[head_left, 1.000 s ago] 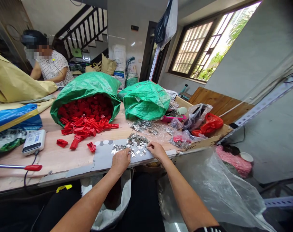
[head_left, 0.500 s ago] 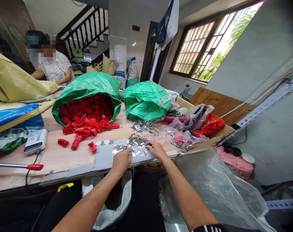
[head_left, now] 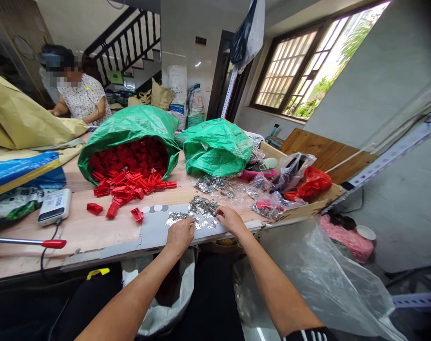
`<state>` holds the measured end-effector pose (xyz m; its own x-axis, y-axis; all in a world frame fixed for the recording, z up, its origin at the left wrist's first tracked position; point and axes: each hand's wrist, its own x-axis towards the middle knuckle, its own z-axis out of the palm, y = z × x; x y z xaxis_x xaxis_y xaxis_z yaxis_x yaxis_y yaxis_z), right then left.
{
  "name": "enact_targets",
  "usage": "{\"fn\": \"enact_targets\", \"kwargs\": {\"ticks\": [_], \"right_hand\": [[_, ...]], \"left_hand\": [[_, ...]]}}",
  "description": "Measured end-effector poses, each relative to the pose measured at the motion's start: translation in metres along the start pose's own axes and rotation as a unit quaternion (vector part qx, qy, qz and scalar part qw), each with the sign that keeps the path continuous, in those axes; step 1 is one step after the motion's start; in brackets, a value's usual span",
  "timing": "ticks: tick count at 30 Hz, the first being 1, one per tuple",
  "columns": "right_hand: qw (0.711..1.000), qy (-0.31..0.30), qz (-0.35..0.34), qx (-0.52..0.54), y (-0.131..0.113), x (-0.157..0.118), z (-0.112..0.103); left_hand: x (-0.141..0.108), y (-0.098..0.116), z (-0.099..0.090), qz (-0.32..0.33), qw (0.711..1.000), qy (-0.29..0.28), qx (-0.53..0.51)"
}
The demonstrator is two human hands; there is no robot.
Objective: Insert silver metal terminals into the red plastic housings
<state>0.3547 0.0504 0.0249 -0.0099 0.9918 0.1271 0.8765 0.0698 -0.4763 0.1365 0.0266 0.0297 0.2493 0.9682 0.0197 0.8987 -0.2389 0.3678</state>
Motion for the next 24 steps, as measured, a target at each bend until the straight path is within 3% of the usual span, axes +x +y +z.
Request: {"fn": "enact_targets", "kwargs": {"ticks": [13, 24], "right_hand": [[0.996, -0.001, -0.073, 0.052, -0.015, -0.017, 0.005], [0.992, 0.059, -0.051, 0.103, -0.022, -0.046, 0.002]], "left_hand": [[-0.002, 0.002, -0.005, -0.006, 1.000, -0.009, -0.001], [0.001, 0.001, -0.003, -0.002, 1.000, -0.011, -0.011]]}}
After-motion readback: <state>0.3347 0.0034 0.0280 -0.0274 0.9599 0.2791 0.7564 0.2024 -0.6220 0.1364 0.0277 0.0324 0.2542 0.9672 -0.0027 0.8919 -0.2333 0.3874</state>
